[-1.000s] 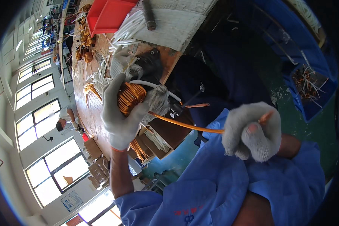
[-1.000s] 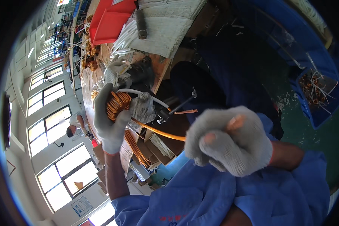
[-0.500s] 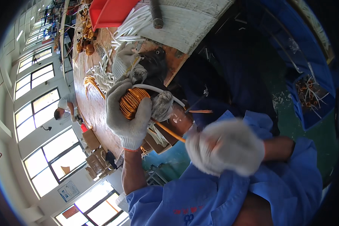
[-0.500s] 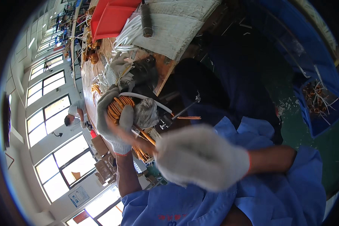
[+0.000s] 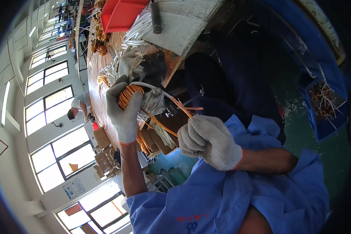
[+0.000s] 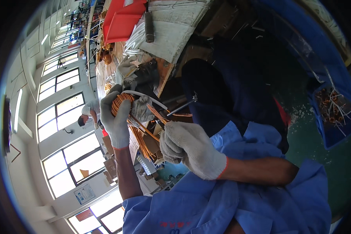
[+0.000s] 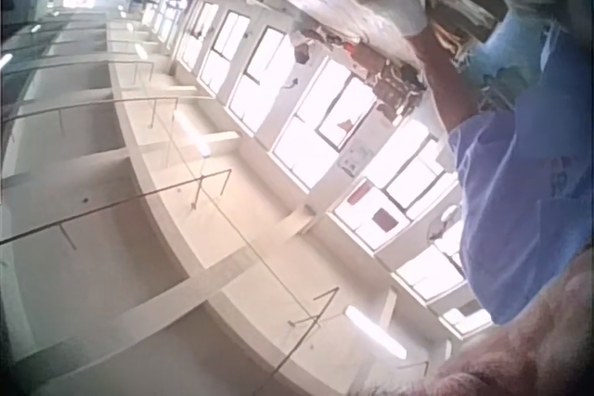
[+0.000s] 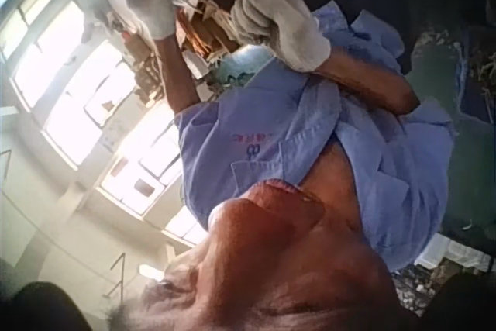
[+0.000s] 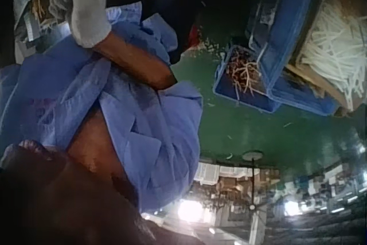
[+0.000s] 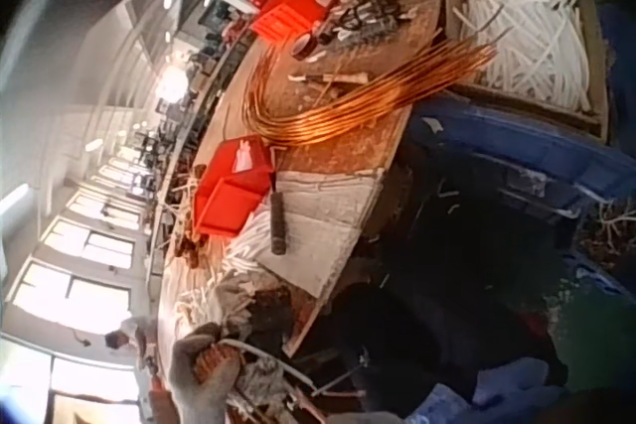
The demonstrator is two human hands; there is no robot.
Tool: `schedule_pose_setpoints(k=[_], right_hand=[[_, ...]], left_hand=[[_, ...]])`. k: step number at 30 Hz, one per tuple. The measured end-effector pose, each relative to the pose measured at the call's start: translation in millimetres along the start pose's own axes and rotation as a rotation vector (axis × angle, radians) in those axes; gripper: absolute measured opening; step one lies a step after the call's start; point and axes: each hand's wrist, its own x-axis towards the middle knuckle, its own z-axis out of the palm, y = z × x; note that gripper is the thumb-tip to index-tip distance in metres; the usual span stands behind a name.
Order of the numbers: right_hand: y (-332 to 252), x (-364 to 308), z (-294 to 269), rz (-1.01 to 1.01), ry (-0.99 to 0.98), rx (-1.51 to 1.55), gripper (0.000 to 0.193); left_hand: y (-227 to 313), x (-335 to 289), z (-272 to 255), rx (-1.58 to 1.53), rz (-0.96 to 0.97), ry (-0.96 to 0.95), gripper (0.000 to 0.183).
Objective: The person is winding or assembling copper coils for an electric motor stator at a workbench.
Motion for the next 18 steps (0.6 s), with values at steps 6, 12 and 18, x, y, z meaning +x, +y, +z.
schedule_pose_setpoints(k=[6,12,18], right_hand=[[-1,9,-4,0.051,-0.03,0.028,0.049],[-6,15,6,0.066,-0.11,0.112,0.054],[-7,15,11,0.084,-0.088,0.078,0.052]], left_hand=[[3,0,1,-0.014,-0.029,0.0,0.043],[8,1,-3,0.107,-0.03,-0.021,0.039],[11,3,1,0.134,-0.012,-0.014,0.038]])
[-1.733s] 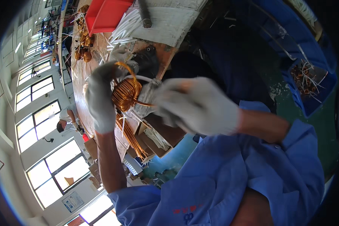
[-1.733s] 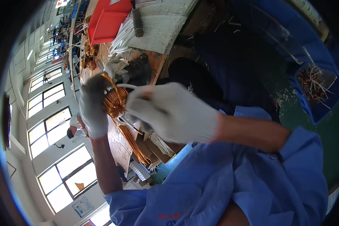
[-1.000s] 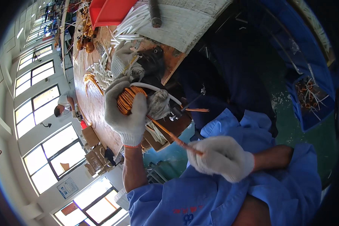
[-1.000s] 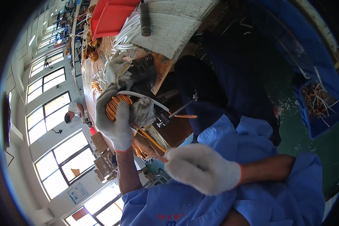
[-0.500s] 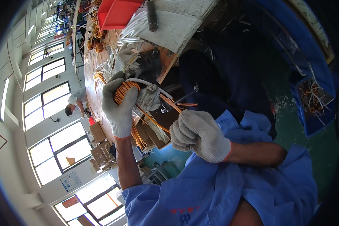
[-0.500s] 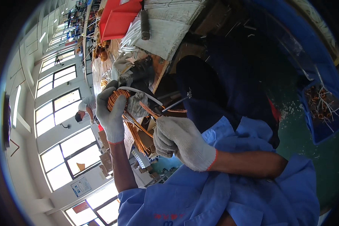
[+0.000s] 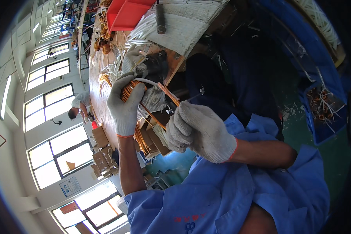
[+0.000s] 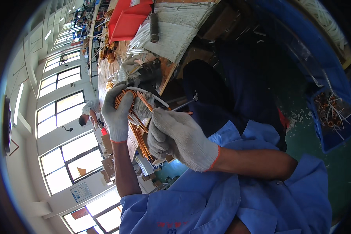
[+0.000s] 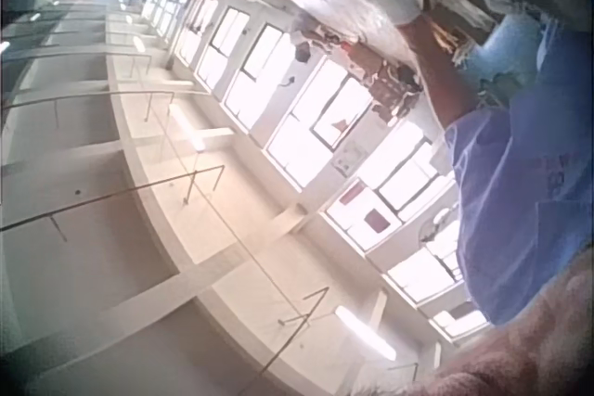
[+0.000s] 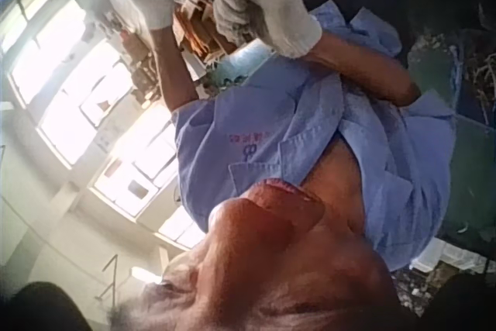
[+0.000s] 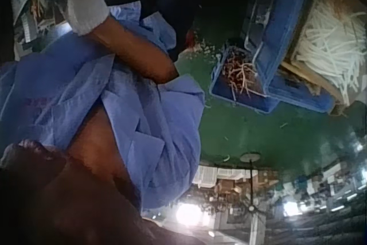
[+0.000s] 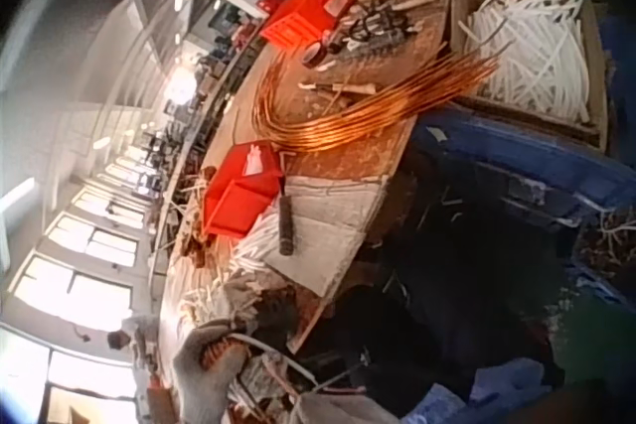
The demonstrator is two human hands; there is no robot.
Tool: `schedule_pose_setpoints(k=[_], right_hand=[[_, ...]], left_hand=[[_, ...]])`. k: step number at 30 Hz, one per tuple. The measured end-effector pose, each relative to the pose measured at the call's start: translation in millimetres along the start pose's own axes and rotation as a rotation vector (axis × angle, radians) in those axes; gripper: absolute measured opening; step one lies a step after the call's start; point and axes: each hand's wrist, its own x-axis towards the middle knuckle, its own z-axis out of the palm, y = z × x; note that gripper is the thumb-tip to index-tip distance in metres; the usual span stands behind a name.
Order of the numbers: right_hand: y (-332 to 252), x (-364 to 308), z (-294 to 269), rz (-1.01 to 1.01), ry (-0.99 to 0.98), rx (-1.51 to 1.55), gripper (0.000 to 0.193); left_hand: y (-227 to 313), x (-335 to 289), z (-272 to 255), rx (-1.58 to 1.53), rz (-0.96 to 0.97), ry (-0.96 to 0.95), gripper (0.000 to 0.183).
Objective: The person is winding or assembling copper coils for an electric motor stator at a workbench.
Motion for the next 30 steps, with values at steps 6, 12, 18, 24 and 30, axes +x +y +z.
schedule_pose_setpoints(k=[6,12,18,24,30], right_hand=[[16,-19,1,-0.07,0.086,-0.089,0.05],[3,-44,2,-0.11,0.094,-0.044,0.053],[-45,-35,-23,-0.297,0.097,0.124,0.069],[-112,-89,-17,-0.556,0.326,-0.125,0.072],[-157,-118,-6,-0.813,0.378,-1.983,0.045]], left_hand=[[-15,9,10,0.002,0.012,0.099,0.023],[-5,6,17,0.19,0.04,0.247,0.036],[43,-37,45,0.545,0.82,-0.205,0.037],[92,-37,112,0.332,0.971,-0.446,0.029],[107,-20,111,0.2,0.803,-0.623,0.022]])
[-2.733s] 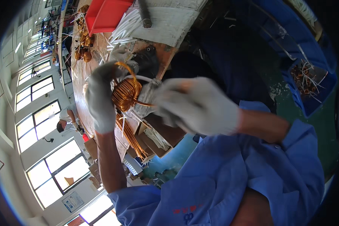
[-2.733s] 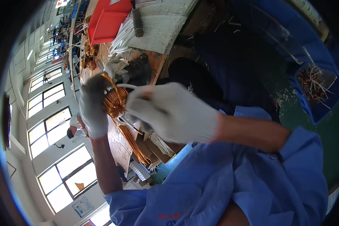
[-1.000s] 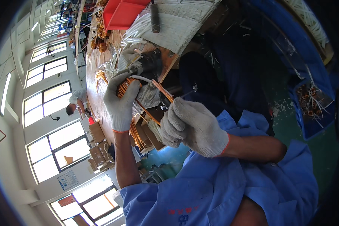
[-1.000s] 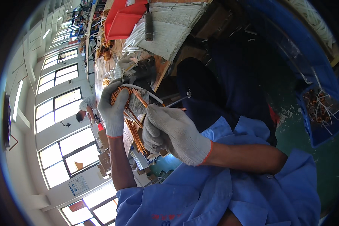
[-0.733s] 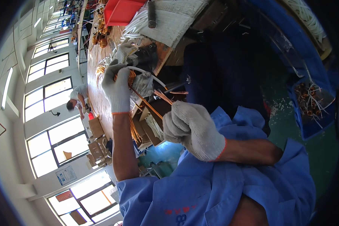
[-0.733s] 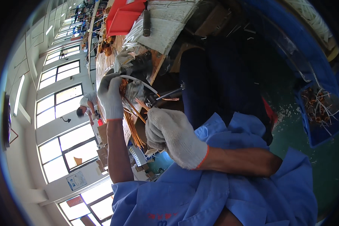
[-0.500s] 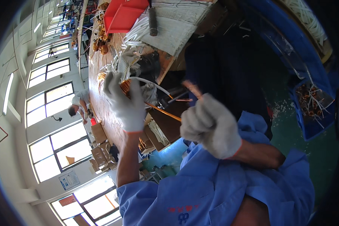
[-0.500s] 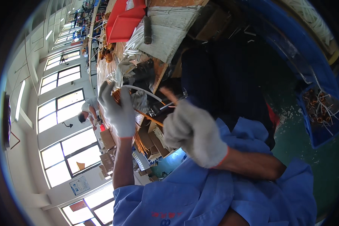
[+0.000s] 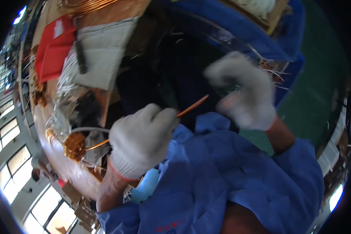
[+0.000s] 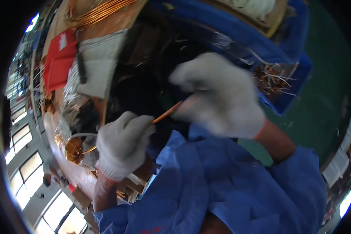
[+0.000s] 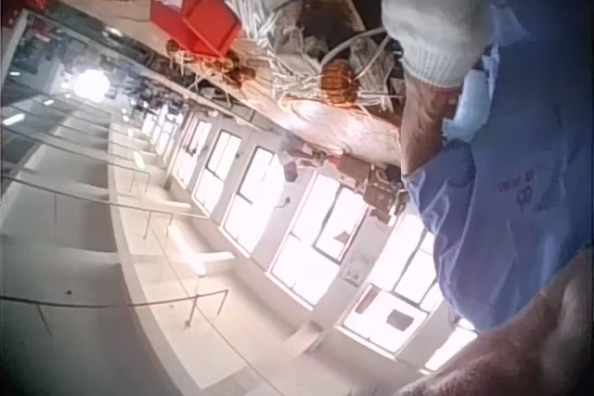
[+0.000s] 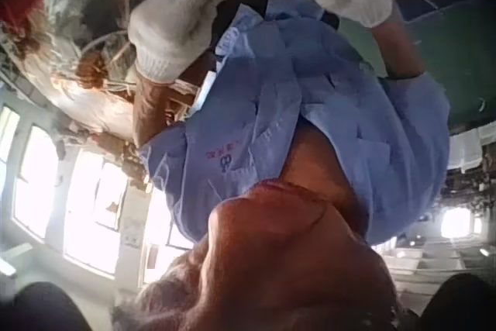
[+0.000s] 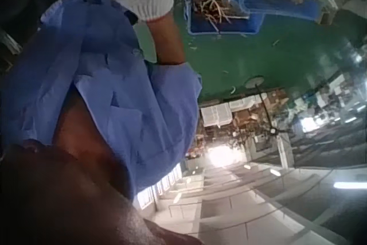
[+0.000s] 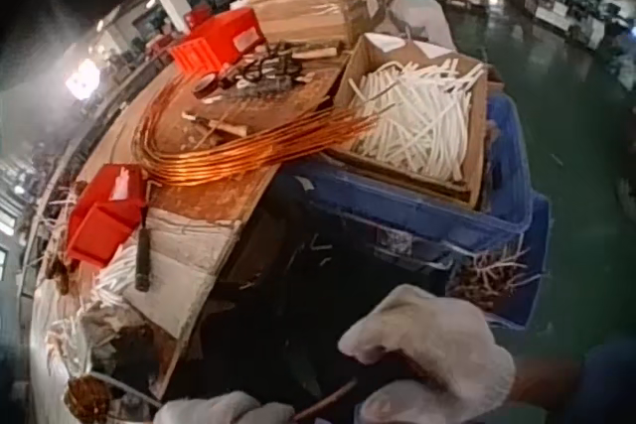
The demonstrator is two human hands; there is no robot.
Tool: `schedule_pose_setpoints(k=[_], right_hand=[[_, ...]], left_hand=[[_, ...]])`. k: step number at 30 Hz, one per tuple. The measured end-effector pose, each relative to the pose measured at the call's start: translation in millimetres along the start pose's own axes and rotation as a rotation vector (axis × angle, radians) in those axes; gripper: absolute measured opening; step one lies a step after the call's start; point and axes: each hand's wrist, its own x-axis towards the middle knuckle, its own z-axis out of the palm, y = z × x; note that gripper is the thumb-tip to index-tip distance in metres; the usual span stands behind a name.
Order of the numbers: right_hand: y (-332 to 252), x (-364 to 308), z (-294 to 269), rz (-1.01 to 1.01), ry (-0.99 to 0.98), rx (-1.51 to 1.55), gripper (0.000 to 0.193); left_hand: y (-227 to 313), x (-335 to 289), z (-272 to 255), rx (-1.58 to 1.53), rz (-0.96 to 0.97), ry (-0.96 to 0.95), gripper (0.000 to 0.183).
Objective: The person is winding or assembling copper coils for an electric motor stator at a workbench.
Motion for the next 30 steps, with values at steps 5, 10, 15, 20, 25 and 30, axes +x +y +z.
schedule_pose_setpoints(k=[5,10,15,20,25,30], right_hand=[[-10,8,27,-0.292,-0.353,-0.447,0.029],[-5,-10,7,-0.267,-0.347,-0.283,0.023],[0,-18,-25,-0.242,-0.217,-0.395,0.033],[-10,-4,9,-0.536,-0.217,-0.546,0.024],[4,-3,-12,-0.588,-0.184,-0.539,0.012],[57,24,-97,-0.334,0.029,-0.868,0.009]], left_hand=[[10,3,-10,-0.146,-0.058,-0.027,0.018],[29,13,-9,-0.273,-0.072,-0.102,0.013],[36,23,-14,-0.546,-0.233,-0.101,0.01],[26,26,-20,-0.659,-0.276,-0.24,0.01],[32,28,-30,-0.705,-0.339,-0.258,0.013],[29,31,-25,-0.702,-0.295,-0.199,0.013]])
